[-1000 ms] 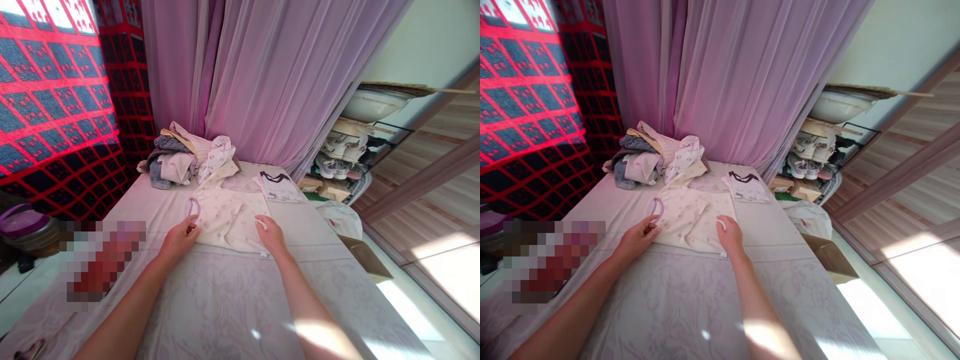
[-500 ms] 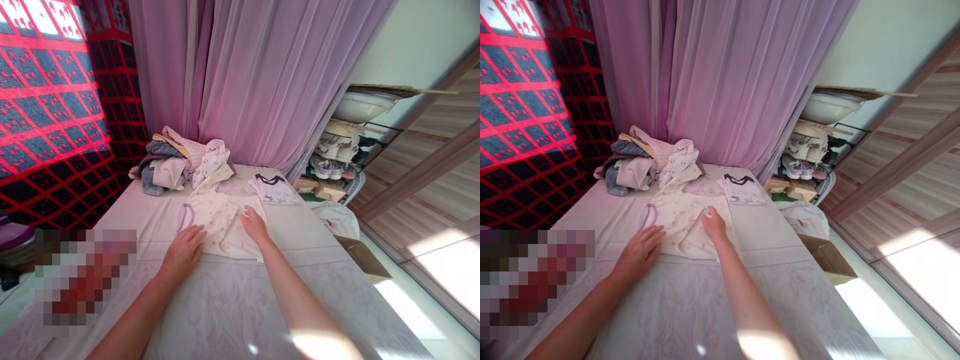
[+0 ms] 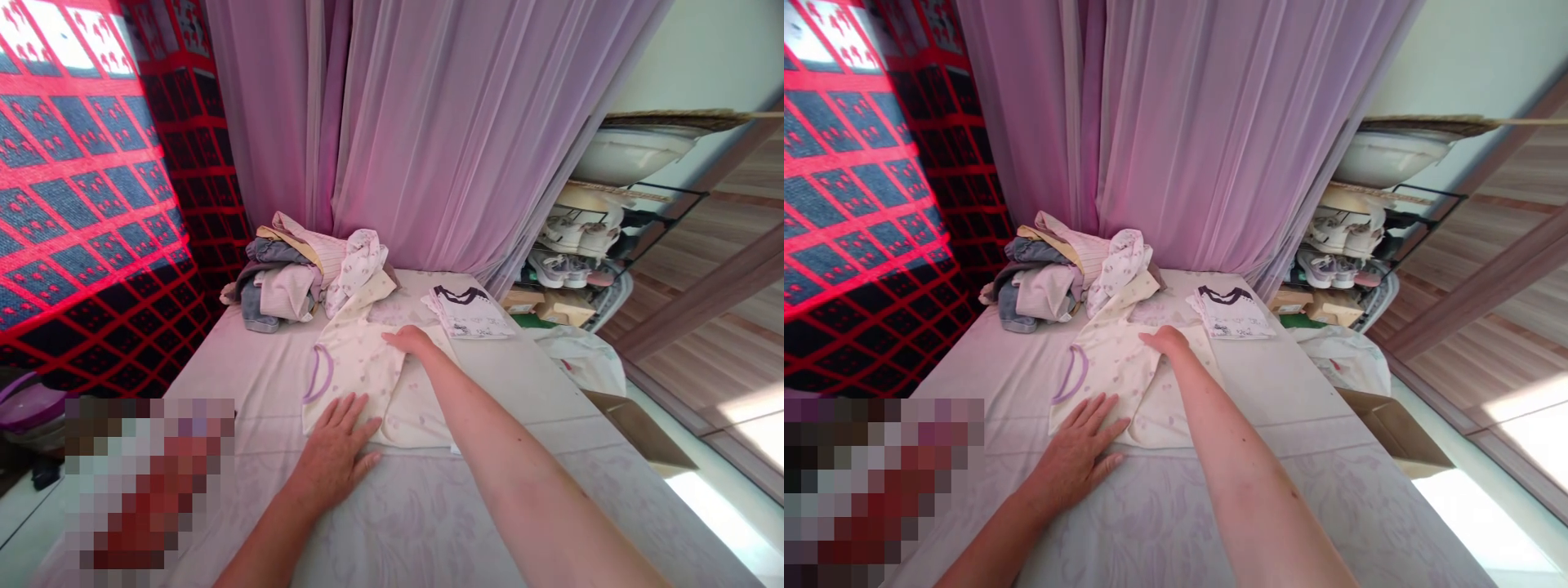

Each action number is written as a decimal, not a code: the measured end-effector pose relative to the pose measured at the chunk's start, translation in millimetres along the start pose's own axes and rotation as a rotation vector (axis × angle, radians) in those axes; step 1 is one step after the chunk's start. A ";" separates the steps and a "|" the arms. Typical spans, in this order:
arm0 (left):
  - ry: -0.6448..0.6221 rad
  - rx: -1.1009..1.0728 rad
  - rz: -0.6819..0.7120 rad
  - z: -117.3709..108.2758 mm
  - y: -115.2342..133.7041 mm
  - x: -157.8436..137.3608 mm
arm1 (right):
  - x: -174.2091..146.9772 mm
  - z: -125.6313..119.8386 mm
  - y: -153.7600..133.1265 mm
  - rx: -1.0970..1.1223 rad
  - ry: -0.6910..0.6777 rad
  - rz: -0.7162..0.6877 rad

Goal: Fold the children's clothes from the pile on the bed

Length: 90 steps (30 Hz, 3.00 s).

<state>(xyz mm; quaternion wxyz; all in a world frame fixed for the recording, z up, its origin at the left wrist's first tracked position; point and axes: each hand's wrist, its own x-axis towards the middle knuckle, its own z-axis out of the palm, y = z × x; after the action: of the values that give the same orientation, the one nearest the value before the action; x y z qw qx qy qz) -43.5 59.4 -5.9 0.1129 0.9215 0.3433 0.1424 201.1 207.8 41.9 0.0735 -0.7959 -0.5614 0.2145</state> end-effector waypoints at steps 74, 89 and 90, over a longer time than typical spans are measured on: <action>0.134 -0.249 -0.123 -18.0 13.0 2.1 | -74.9 48.1 -0.2 -0.315 0.039 -0.487; 0.145 -0.247 -0.119 -15.4 11.4 2.2 | -53.0 53.1 -6.5 -0.302 0.154 -0.348; 0.142 -0.246 -0.121 -15.5 11.3 2.3 | -49.4 54.0 -6.3 -0.296 0.139 -0.321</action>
<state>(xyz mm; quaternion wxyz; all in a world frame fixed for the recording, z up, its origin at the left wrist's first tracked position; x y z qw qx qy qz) -40.4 54.3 12.5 0.2089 0.8659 0.3851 0.2412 159.0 157.7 8.5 0.0278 -0.7114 -0.6997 0.0600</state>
